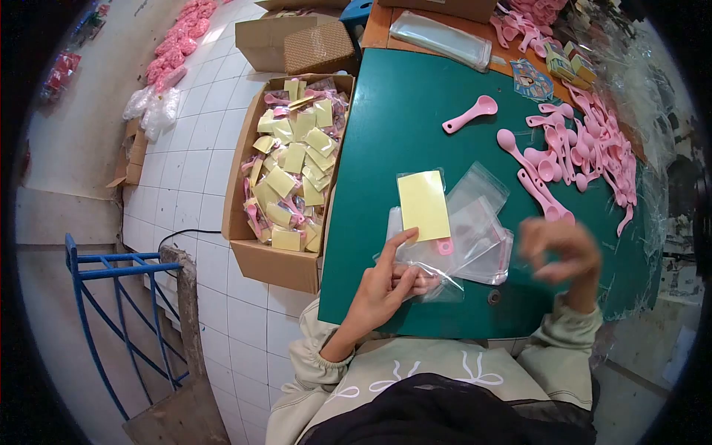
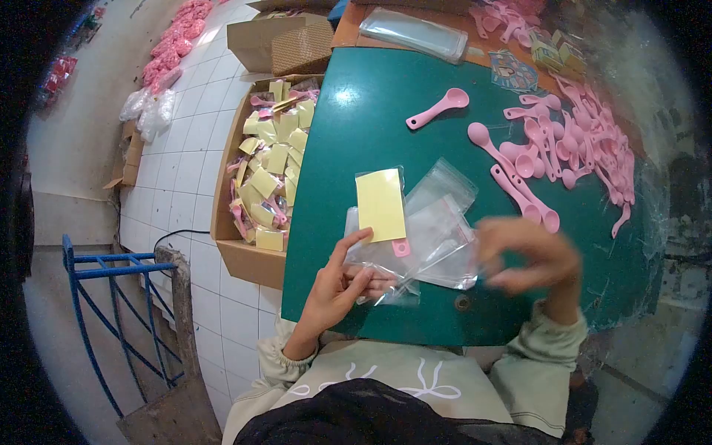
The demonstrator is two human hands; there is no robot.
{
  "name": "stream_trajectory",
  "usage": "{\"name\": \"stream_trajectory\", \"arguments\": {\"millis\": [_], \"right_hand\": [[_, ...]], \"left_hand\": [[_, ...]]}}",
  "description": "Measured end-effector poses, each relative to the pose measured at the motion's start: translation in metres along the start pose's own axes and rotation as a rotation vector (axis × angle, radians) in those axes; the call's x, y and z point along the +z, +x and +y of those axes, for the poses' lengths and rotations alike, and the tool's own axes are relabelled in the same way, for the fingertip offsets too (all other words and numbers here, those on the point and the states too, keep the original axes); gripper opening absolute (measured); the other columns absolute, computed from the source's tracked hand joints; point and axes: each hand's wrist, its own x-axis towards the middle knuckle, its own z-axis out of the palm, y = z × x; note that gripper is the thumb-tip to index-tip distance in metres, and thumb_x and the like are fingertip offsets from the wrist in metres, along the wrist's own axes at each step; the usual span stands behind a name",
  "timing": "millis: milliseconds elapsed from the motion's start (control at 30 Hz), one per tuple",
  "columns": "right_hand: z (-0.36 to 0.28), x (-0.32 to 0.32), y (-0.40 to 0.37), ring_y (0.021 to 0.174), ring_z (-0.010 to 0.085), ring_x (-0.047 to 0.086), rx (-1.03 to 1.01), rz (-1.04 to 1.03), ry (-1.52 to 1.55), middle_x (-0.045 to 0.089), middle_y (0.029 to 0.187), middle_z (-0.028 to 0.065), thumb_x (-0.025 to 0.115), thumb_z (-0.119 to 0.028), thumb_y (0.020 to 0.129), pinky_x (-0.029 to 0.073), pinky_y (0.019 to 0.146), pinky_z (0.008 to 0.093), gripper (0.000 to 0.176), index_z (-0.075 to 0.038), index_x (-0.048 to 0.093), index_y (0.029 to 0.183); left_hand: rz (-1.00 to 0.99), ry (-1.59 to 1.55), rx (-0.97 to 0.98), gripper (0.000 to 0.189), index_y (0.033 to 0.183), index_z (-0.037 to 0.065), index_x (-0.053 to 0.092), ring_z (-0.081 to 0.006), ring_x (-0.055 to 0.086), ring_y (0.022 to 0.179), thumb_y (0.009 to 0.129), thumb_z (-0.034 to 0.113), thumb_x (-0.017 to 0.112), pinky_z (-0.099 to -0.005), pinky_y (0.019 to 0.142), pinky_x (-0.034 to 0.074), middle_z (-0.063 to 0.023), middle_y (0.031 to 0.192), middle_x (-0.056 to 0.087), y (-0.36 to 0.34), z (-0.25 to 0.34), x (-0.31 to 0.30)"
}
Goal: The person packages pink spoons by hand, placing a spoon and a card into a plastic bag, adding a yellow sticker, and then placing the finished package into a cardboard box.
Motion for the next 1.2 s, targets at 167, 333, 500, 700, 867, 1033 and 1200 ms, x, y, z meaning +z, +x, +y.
{"name": "stream_trajectory", "arguments": {"millis": [167,333,500,700,867,1033,1200], "right_hand": [[0.017,-0.132,-0.109,0.074,0.0231,0.055,0.568,0.863,-0.853,0.056,0.076,0.0081,0.055,-0.008,0.081,0.042,0.065,0.0371,0.008,0.0,0.054,0.079],[0.015,-0.078,-0.116,0.092,0.0362,0.053,0.767,0.8,-1.41,0.057,0.101,0.0173,0.048,0.0,0.079,0.042,0.084,0.0381,0.026,0.0,0.052,0.104],[0.029,0.077,0.009,0.095,0.0328,0.052,0.31,0.346,-0.773,0.04,0.116,0.0165,0.082,-0.011,0.054,0.046,0.08,0.0366,0.072,-0.01,0.04,0.112],[0.057,0.1,0.033,0.082,0.0251,0.057,0.055,0.422,-0.757,0.053,0.098,0.0144,0.066,-0.003,0.07,0.05,0.066,0.0324,0.021,-0.003,0.058,0.09],[0.058,0.098,0.028,0.082,0.0237,0.057,0.034,0.417,-0.629,0.05,0.099,0.014,0.068,-0.001,0.071,0.051,0.067,0.0315,0.021,-0.002,0.058,0.09],[0.052,0.092,0.028,0.083,0.0211,0.057,0.103,0.432,-0.458,0.047,0.101,0.0121,0.068,-0.001,0.074,0.05,0.071,0.0287,0.018,-0.002,0.057,0.087],[0.046,0.095,0.03,0.087,0.0137,0.055,0.341,0.565,-0.044,0.047,0.103,0.0091,0.065,-0.002,0.079,0.05,0.073,0.026,0.012,-0.001,0.055,0.086]], "left_hand": [[-0.1,0.069,-0.015,0.036,0.13,0.003,0.034,-0.0195,0.062,0.097,0.095,0.004,0.039,-0.0266,0.077,0.053,-0.0154,0.105,0.062,0.001,0.0,-0.005],[-0.076,-0.008,-0.055,0.029,0.124,0.001,0.043,-0.0193,0.06,0.102,0.095,0.004,0.04,-0.0271,0.078,0.054,-0.0134,0.113,0.058,0.0,-0.001,-0.006],[-0.06,-0.087,-0.063,0.027,0.121,-0.001,0.047,-0.0195,0.059,0.102,0.095,0.007,0.041,-0.0274,0.078,0.055,-0.0112,0.114,0.056,-0.004,0.004,-0.004],[-0.043,-0.128,-0.067,0.026,0.119,-0.002,0.048,-0.0194,0.061,0.099,0.095,0.005,0.04,-0.0277,0.078,0.055,-0.013,0.113,0.057,-0.017,0.017,-0.012],[0.095,0.356,0.122,0.023,0.111,0.001,0.051,-0.0177,0.064,0.086,0.088,0.001,0.053,-0.0281,0.072,0.055,-0.011,0.101,0.061,-0.012,0.015,-0.015],[0.096,0.704,0.26,0.015,0.095,0.002,0.057,-0.0208,0.062,0.072,0.08,0.0,0.061,-0.029,0.06,0.054,-0.0099,0.089,0.057,-0.005,0.018,-0.015],[0.167,0.654,0.262,0.015,0.089,0.0,0.059,-0.0161,0.061,0.071,0.077,0.0,0.066,-0.0253,0.059,0.053,-0.0085,0.088,0.058,-0.001,0.015,-0.006]]}}
